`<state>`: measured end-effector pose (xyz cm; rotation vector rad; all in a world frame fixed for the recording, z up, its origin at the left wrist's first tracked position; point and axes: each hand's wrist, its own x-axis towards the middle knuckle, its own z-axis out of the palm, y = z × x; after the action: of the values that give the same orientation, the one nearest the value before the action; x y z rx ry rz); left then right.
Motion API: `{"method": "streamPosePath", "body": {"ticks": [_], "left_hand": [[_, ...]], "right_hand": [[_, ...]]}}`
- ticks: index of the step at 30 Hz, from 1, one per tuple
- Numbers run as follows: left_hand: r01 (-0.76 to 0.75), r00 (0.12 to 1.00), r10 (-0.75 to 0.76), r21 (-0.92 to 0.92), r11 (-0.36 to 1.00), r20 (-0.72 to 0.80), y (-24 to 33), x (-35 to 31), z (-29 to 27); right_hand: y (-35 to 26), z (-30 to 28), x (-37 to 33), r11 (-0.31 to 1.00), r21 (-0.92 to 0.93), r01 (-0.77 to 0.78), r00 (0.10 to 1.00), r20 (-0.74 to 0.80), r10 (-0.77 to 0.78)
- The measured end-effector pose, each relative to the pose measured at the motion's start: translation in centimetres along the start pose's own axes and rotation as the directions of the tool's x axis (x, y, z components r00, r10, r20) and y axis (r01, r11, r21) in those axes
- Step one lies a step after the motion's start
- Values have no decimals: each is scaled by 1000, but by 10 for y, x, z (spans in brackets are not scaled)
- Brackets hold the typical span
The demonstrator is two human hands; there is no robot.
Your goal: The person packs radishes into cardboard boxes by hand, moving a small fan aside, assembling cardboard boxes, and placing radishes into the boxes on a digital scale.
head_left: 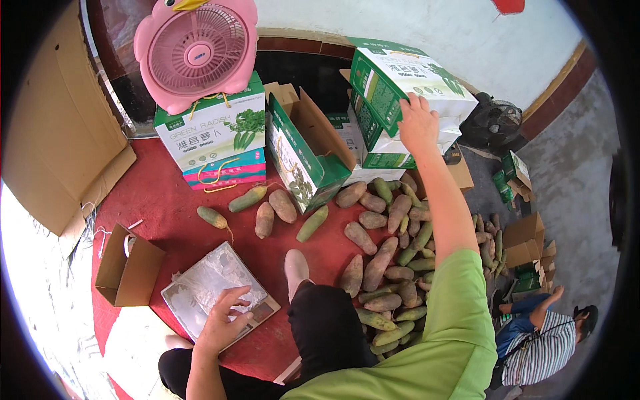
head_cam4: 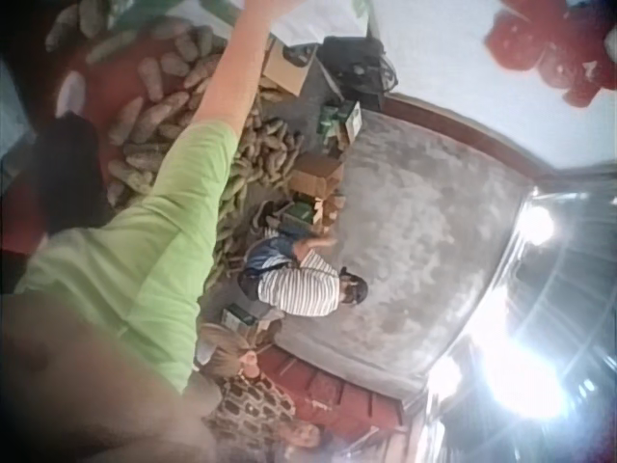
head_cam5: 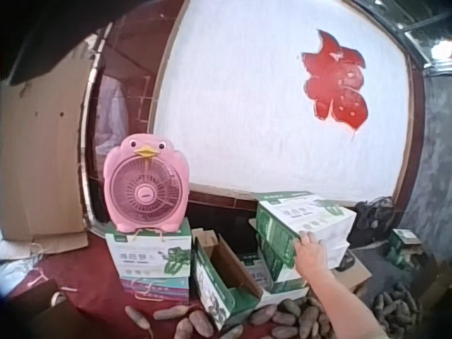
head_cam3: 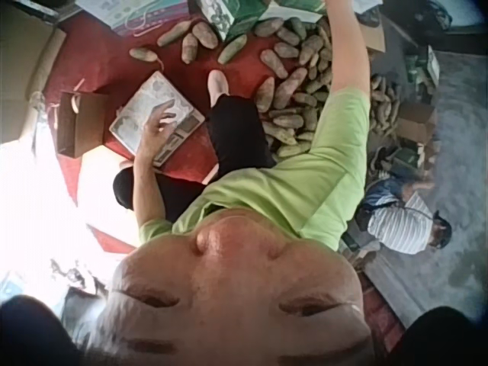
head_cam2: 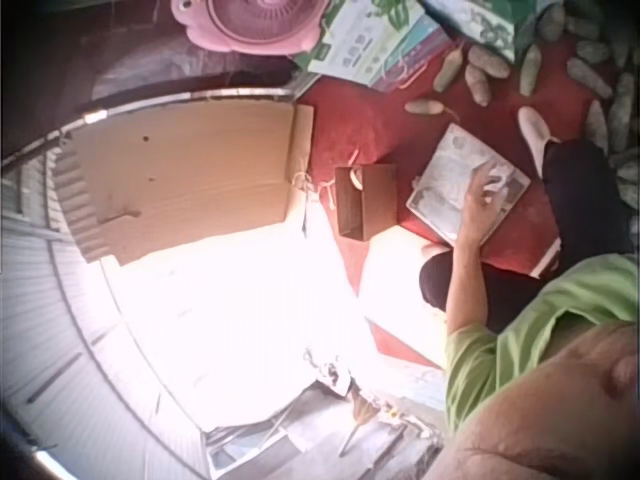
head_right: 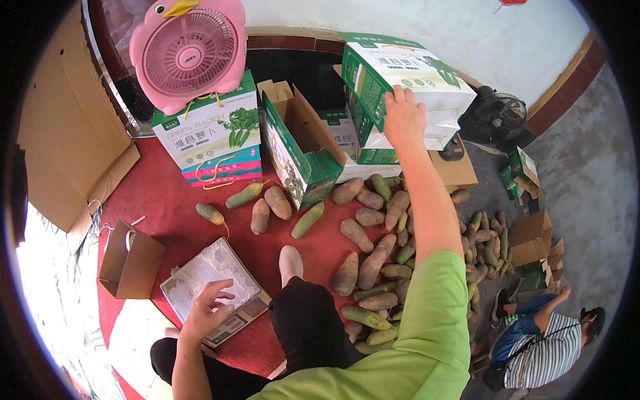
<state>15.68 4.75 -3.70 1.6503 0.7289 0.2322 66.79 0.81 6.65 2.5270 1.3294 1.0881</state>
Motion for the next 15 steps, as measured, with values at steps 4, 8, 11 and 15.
{"method": "streamPosePath", "body": {"ticks": [4, 8, 11, 15], "left_hand": [[-11, 1000, 10, 26, 1000, 21, 4, -4, -1], [-14, 999, 12, 69, 998, 32, 9, -7, -1], [-40, 998, 35, 92, 995, 53, 9, -9, -1], [-24, 997, 17, 102, 994, 69, 5, -3, -2]], "right_hand": [[24, -18, -32, 999, 4, -50, 999, 1, 50], [32, -24, -46, 984, -43, -173, 985, -28, 172], [3, -21, -29, 977, 134, -165, 985, -30, 171], [-54, 12, 4, 966, 234, -108, 990, 116, 83]]}}
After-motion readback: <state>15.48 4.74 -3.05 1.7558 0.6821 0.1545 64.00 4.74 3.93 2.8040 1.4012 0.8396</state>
